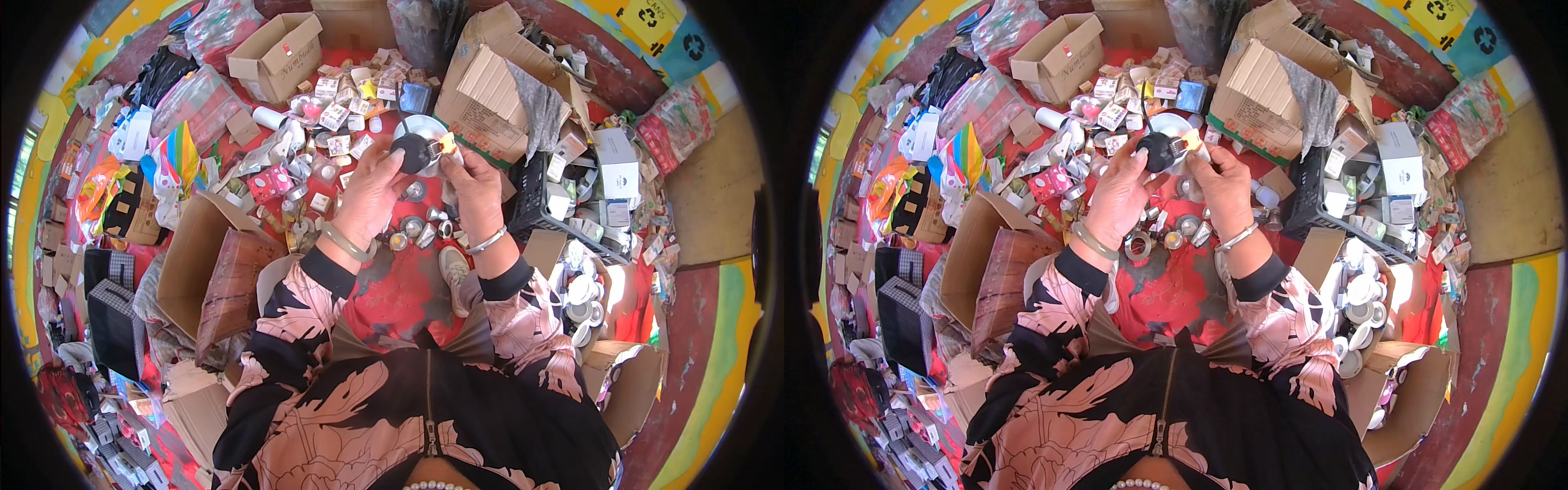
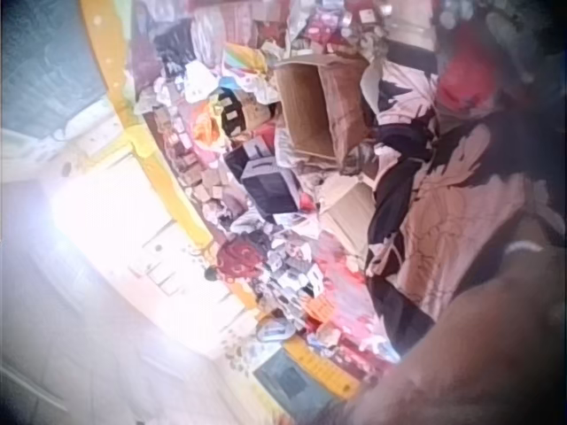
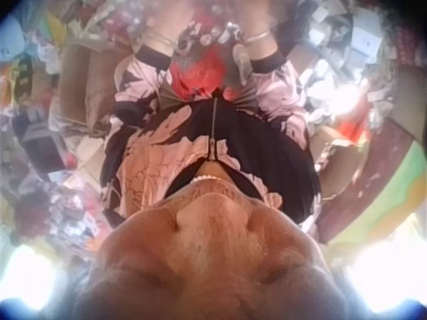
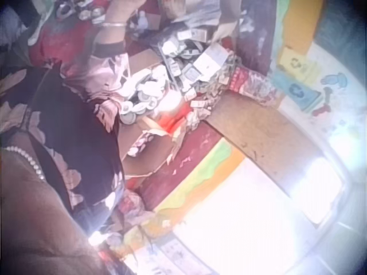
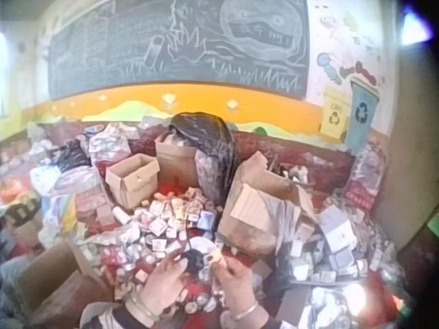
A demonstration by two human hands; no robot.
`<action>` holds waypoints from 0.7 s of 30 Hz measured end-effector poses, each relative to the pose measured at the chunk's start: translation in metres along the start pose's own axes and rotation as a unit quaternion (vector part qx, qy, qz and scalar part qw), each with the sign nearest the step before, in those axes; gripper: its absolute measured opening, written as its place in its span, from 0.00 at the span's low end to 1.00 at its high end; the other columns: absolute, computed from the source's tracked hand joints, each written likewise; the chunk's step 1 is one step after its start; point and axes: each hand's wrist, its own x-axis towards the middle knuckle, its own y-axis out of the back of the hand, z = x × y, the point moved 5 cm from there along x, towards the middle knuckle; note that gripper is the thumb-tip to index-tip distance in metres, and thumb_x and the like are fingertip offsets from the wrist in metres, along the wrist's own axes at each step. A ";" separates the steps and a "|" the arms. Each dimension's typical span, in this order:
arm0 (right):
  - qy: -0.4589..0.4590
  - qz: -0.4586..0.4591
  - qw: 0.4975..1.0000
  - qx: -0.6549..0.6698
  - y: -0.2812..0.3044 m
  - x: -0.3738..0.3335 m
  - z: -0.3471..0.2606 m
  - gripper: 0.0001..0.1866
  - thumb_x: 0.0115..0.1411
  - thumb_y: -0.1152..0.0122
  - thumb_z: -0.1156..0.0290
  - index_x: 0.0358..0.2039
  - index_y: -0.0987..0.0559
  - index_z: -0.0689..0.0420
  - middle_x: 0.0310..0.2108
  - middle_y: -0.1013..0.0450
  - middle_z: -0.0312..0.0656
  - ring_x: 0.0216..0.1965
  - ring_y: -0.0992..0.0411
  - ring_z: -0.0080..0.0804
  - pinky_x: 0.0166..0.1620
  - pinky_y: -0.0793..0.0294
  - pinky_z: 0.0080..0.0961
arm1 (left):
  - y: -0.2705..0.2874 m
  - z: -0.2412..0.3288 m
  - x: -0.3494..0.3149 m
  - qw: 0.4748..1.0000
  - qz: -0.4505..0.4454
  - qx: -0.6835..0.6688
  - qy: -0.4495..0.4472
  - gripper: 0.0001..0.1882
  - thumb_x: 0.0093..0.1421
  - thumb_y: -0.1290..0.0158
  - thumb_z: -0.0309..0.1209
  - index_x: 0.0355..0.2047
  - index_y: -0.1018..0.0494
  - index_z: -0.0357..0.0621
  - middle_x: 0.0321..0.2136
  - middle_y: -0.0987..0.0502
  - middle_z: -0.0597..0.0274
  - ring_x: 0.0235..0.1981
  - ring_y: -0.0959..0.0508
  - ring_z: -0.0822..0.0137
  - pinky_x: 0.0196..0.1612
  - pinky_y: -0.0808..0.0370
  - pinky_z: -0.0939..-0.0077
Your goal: The person sits on the floor and cleans various small ceramic items, including bowls and cups, using a cloth. They wipe the inside and outside surfaces of the items and place the cleaned pieces into a nearby cardboard box.
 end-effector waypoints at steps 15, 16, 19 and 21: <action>0.165 0.022 0.984 -0.058 0.007 -0.017 -0.040 0.12 0.48 0.41 0.84 0.35 0.22 0.61 0.31 0.27 0.38 0.31 0.29 0.24 0.35 0.29 0.19 | 0.004 0.004 -0.001 0.967 -0.056 -0.250 0.012 0.29 0.63 0.65 0.53 0.48 0.33 0.39 0.45 0.28 0.54 0.49 0.29 0.58 0.54 0.34 0.60; 0.251 0.051 0.958 -0.133 0.005 -0.019 -0.046 0.11 0.47 0.41 0.84 0.34 0.22 0.60 0.31 0.27 0.38 0.32 0.29 0.26 0.35 0.29 0.20 | 0.004 0.004 -0.002 0.961 -0.081 -0.264 0.011 0.30 0.63 0.66 0.53 0.48 0.34 0.37 0.45 0.28 0.52 0.49 0.29 0.57 0.54 0.34 0.60; 0.390 0.021 0.867 -0.308 -0.024 -0.042 -0.061 0.12 0.43 0.39 0.83 0.32 0.22 0.59 0.32 0.27 0.40 0.35 0.28 0.33 0.37 0.28 0.25 | 0.001 -0.002 -0.003 0.970 -0.037 -0.234 0.046 0.31 0.63 0.66 0.54 0.46 0.32 0.37 0.42 0.26 0.53 0.45 0.26 0.59 0.51 0.31 0.63; 0.410 -0.104 0.836 -0.350 -0.054 -0.060 -0.050 0.14 0.42 0.38 0.81 0.33 0.23 0.57 0.32 0.28 0.43 0.36 0.28 0.40 0.39 0.27 0.31 | -0.001 -0.005 -0.006 0.984 -0.030 -0.158 0.077 0.31 0.62 0.65 0.56 0.45 0.32 0.38 0.40 0.26 0.54 0.43 0.26 0.61 0.49 0.30 0.66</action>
